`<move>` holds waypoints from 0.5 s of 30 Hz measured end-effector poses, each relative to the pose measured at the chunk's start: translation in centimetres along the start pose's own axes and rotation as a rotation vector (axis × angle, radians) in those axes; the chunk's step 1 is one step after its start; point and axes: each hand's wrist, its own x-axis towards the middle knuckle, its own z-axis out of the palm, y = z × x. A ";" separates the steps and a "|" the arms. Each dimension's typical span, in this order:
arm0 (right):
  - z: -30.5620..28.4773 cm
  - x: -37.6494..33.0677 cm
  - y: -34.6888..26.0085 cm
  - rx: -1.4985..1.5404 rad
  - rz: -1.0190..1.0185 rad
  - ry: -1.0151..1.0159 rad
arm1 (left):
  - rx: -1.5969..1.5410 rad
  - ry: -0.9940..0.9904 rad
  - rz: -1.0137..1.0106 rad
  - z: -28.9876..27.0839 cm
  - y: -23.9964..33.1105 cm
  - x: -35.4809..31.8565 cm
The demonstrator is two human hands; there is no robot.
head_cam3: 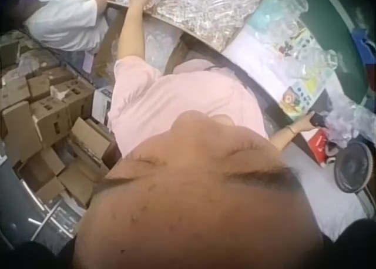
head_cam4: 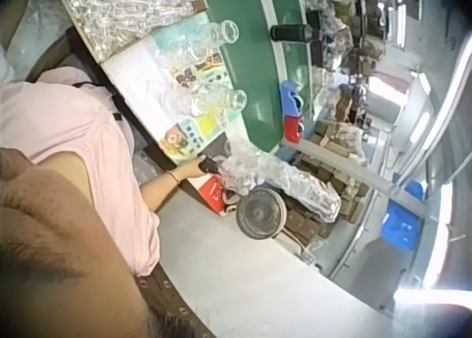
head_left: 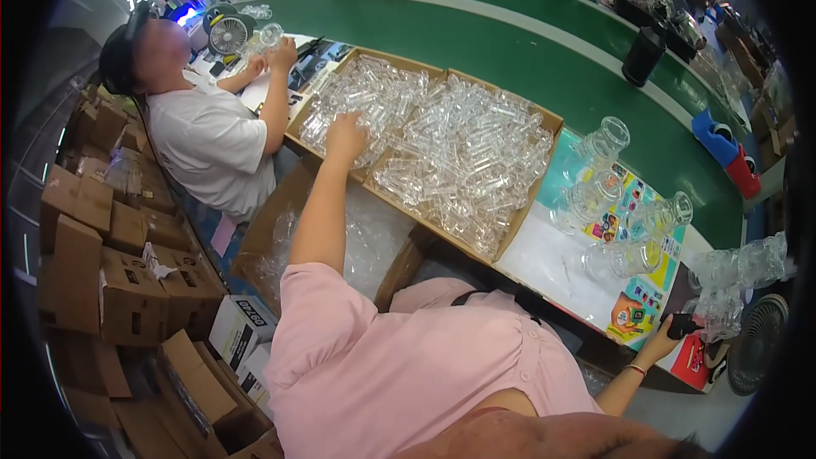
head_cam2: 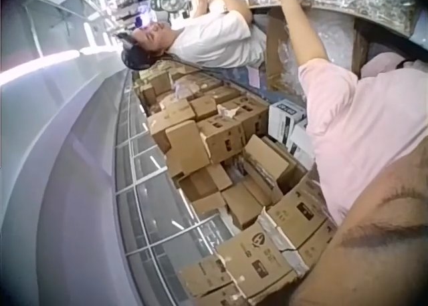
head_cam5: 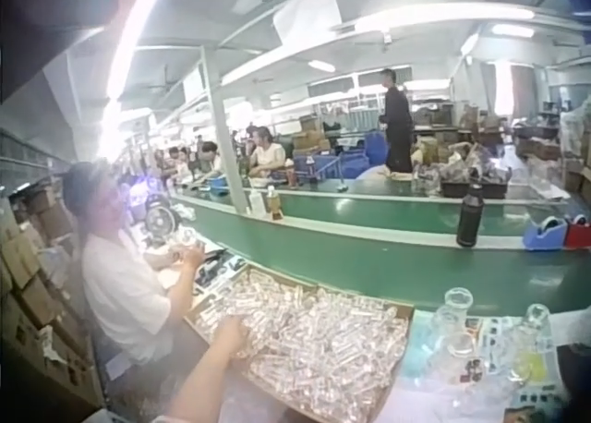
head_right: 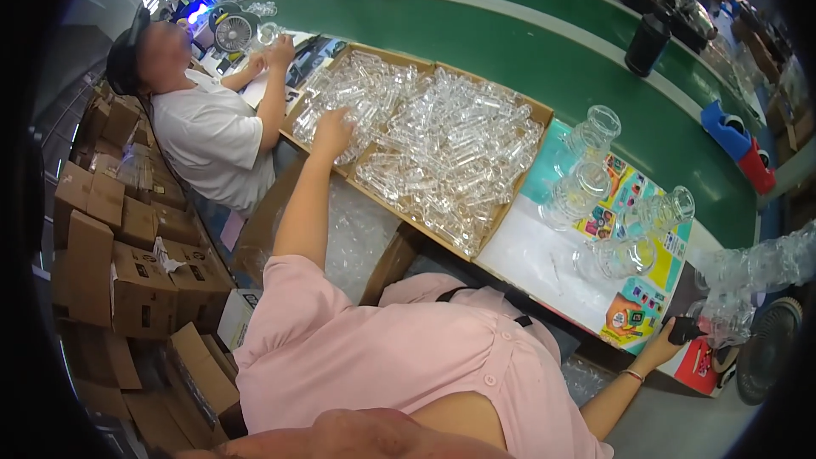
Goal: Unpacking glass jars from bubble wrap and organizing them on a workbench.
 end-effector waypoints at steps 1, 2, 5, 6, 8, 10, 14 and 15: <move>-0.3 -0.3 -0.8 0.010 0.034 0.036 | -0.008 -0.080 -0.047 0.4 0.0 0.4; -0.4 -0.5 -1.6 0.026 0.067 0.071 | -0.015 -0.155 -0.095 0.6 0.0 0.9; -2.1 -1.3 -5.4 0.274 0.133 0.200 | -0.047 -0.234 -0.176 1.4 0.4 1.5; -2.5 -1.9 -8.4 0.505 0.186 0.178 | -0.022 -0.233 -0.171 1.5 0.1 1.5; -3.6 -2.1 -11.0 0.452 0.143 0.193 | -0.050 -0.224 -0.176 1.4 -0.4 1.3; -4.4 -1.9 -12.0 0.408 0.099 0.133 | -0.086 -0.224 -0.189 1.4 -1.0 1.3; -5.1 -3.2 -15.0 0.539 0.137 0.039 | -0.114 -0.263 -0.196 0.1 -0.6 1.1; -5.7 -2.8 -13.1 0.447 0.023 -0.104 | -0.055 -0.216 -0.193 -0.4 -0.3 0.8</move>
